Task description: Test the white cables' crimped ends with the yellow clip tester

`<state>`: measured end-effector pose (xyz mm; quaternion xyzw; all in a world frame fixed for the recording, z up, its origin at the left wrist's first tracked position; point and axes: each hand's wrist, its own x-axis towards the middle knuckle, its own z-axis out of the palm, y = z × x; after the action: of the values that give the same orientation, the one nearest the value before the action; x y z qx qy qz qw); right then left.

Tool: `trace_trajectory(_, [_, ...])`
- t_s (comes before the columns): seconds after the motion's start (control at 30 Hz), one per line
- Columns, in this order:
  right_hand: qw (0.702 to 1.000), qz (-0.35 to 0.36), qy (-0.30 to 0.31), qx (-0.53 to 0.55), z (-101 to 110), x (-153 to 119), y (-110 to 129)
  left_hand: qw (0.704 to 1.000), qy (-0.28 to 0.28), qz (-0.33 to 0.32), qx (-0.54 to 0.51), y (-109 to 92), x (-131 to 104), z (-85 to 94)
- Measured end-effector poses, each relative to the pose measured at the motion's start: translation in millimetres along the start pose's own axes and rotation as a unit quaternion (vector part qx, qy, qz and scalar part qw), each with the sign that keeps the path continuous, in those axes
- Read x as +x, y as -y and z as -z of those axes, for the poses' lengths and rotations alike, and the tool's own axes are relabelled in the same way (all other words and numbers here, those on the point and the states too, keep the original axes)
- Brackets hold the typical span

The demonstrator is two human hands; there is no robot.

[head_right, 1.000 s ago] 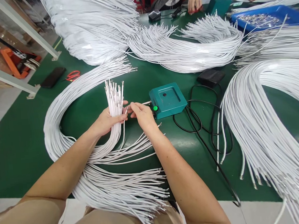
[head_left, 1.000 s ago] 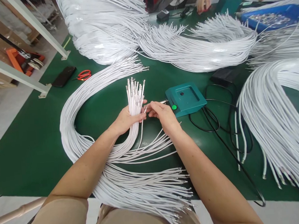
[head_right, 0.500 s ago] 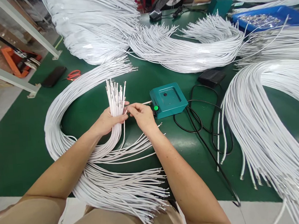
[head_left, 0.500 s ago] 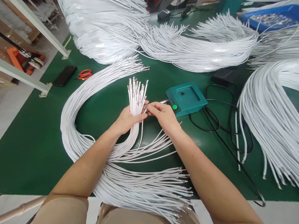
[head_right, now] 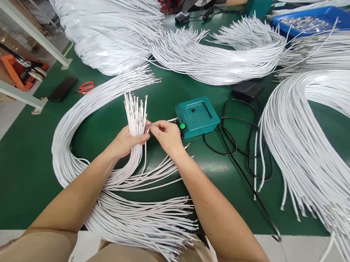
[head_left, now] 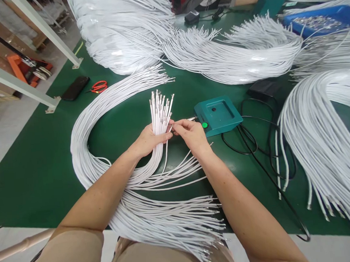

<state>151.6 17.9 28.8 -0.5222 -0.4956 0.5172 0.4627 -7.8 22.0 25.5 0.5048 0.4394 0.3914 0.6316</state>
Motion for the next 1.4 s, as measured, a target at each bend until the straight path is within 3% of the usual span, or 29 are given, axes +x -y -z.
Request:
trace_trajectory(0.13, [0.999, -0.022, -0.016, -0.025, 0.1, 0.9, -0.2, 1.000, 0.009, 0.007, 0.008, 0.1, -0.1, -1.7])
trace_trajectory(0.33, [0.991, -0.112, 0.001, 0.070, 0.7, -1.6, 6.0, 1.000, 0.011, 0.002, -0.007, 2.2, 1.0, -1.1])
trace_trajectory(0.43, [0.993, -0.116, -0.006, 0.020, 2.7, -0.3, 5.0, 1.000, 0.009, 0.000, -0.014, 2.4, 1.1, 1.1])
trace_trajectory(0.53, [0.998, -0.057, -0.013, -0.010, 4.3, 1.3, 3.1, 1.000, 0.004, 0.000, -0.016, 2.2, 0.8, 2.4])
trace_trajectory(0.67, [0.990, 0.070, 0.037, -0.117, 4.6, 0.2, 0.1, 1.000, -0.008, 0.006, -0.010, 1.1, 0.6, 1.2])
trace_trajectory(0.77, [0.934, 0.193, 0.038, -0.299, 6.0, -2.8, -2.5, 0.999, -0.017, 0.025, -0.020, -0.2, 1.5, -0.8])
trace_trajectory(0.87, [0.823, 0.305, 0.040, -0.479, 11.2, -4.5, -1.3, 0.998, -0.026, 0.037, -0.034, 0.2, 3.6, -2.1])
trace_trajectory(0.93, [0.772, 0.328, 0.026, -0.544, 16.7, -2.6, 2.4, 0.998, -0.040, 0.038, -0.035, 2.2, 5.6, -2.1])
trace_trajectory(1.03, [0.742, 0.321, -0.003, -0.588, 26.0, 7.2, 8.9, 0.997, -0.058, 0.040, -0.030, 7.1, 8.9, -0.4])
trace_trajectory(1.2, [0.698, 0.289, 0.069, -0.652, 35.7, 31.3, 14.0, 0.995, -0.080, 0.049, -0.039, 13.9, 12.9, 2.3])
trace_trajectory(1.4, [0.709, 0.277, 0.097, -0.642, 34.4, 42.5, 14.6, 0.993, -0.104, 0.042, -0.036, 15.6, 16.2, 2.4])
